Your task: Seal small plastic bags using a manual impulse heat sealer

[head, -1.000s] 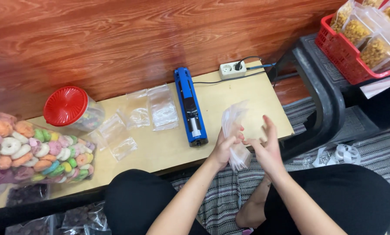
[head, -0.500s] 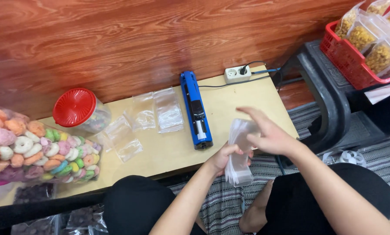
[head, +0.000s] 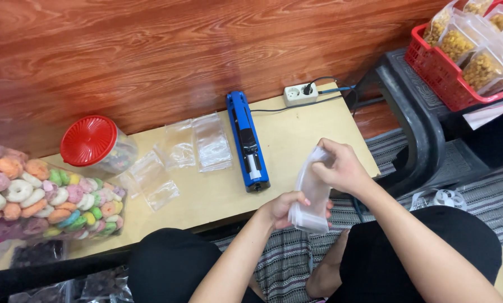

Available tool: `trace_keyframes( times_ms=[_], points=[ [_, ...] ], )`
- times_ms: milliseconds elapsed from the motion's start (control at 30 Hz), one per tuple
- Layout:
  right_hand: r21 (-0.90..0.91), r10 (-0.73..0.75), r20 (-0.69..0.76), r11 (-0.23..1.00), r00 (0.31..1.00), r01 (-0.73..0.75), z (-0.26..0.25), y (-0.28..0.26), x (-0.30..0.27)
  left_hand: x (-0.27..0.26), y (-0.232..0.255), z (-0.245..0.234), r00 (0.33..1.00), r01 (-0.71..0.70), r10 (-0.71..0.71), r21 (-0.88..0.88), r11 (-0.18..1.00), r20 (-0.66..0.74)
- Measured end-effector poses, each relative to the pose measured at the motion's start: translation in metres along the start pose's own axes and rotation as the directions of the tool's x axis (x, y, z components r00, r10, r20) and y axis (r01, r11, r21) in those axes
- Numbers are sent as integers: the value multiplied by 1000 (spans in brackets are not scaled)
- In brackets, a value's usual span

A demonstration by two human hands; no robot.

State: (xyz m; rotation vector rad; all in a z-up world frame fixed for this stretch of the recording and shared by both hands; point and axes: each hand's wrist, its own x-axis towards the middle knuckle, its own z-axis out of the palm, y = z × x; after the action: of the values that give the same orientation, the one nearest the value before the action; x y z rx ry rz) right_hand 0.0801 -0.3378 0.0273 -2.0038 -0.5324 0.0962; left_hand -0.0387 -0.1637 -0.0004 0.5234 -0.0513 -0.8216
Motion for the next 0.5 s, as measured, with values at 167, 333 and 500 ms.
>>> trace_keyframes(
  times_ms=[167, 333, 500],
  points=[
    [-22, -49, -157, 999, 986, 46, 2, -40, -5, 12, 1, -8, 995, -32, 54, -262, 965, 79],
    [247, 457, -110, 873, 883, -421, 20, -68, -11, 17, 1, -31, 991, -79, 108, -305, 949, 78],
    [519, 608, -29, 688, 794, -508, 38, -61, -27, 12, 4, -8, 993, -82, 107, -416, 906, 38]
  ],
)
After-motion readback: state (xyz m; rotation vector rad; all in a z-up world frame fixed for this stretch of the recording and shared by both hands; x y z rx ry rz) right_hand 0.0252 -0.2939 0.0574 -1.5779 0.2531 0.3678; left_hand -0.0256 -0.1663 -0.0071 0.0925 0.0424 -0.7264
